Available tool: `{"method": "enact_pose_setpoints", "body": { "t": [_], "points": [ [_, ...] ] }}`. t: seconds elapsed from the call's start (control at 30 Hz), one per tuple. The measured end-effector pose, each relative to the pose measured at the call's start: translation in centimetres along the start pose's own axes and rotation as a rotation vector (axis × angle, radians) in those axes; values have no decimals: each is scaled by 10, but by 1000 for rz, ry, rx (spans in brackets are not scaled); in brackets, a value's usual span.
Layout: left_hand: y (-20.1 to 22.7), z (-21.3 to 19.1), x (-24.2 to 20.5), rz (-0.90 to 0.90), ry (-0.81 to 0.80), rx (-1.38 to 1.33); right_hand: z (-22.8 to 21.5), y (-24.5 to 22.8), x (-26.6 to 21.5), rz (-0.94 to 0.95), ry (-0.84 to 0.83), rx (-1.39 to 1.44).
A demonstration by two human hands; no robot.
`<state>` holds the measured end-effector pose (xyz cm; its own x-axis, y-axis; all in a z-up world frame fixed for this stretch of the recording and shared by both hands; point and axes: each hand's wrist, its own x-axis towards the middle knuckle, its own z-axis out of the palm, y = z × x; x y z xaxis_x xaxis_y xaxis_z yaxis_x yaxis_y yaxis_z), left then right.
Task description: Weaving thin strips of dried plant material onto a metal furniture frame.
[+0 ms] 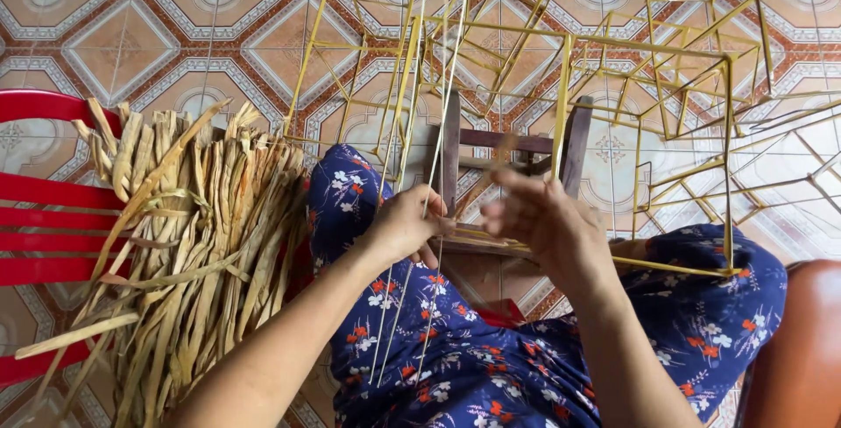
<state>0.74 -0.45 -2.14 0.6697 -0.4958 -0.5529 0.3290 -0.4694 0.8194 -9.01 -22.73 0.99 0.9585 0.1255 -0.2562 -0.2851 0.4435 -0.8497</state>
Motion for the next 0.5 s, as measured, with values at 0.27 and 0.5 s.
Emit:
{"method": "enact_pose_setpoints", "body": {
  "t": [0.27,0.5],
  "points": [
    [10,7,3,-95,109,71,-3,100,4,-34,230,-596],
    [10,8,0,-114,109,56,-24,134,20,-302,235,-705]
  ]
}}
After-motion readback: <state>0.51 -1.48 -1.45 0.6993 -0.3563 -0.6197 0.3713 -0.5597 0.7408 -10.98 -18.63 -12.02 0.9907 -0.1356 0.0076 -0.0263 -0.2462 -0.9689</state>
